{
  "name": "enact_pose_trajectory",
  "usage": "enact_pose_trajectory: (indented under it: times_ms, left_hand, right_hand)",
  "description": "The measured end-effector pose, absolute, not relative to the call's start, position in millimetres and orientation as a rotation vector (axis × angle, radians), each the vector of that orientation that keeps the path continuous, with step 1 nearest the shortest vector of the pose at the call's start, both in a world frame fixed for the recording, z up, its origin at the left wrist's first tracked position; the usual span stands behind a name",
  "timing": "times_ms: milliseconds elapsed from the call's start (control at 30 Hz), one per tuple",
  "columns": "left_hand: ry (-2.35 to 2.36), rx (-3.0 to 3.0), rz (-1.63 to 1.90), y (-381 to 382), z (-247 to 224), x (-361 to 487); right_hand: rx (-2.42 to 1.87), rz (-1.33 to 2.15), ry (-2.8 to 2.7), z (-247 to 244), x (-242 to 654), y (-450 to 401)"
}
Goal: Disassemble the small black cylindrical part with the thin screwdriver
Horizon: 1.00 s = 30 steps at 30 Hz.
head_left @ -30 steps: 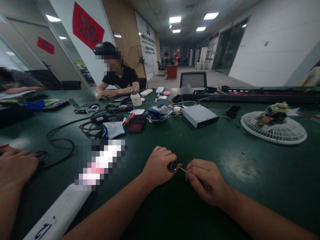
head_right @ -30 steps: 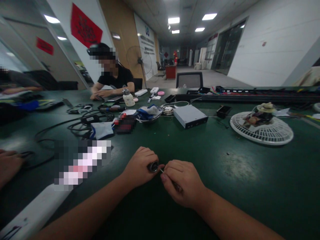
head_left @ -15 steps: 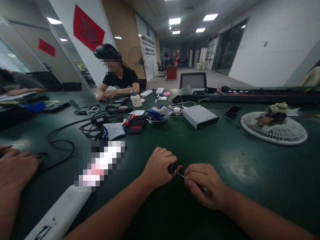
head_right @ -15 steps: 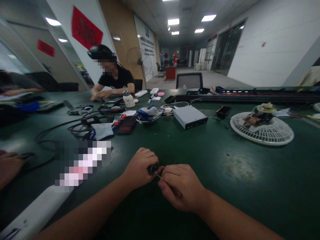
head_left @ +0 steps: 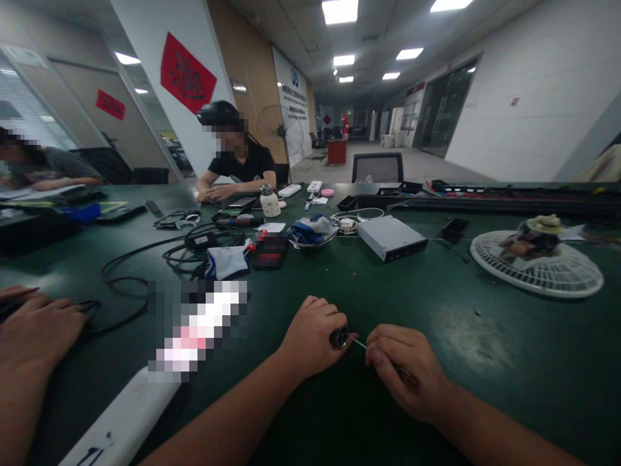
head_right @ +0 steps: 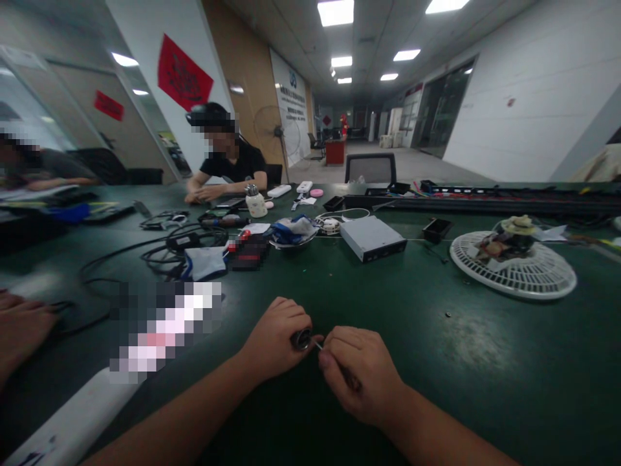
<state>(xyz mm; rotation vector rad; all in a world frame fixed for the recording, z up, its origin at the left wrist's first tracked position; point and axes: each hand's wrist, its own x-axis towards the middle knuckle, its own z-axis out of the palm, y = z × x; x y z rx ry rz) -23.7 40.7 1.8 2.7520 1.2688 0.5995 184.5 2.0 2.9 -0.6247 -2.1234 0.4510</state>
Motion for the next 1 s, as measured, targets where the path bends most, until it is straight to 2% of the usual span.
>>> enact_pose_trajectory:
  times_ms: [567, 1000]
  left_hand:
    - [1.265, 2.751, 0.597, 41.5, 0.5, -24.4]
    - [1.261, 2.753, 0.592, 41.8, 1.6, -23.5]
  right_hand:
    - [-0.527, 0.517, -2.198, 3.4, 184.7, 2.3]
    - [-0.619, 0.483, -2.144, 4.2, 184.8, 1.2]
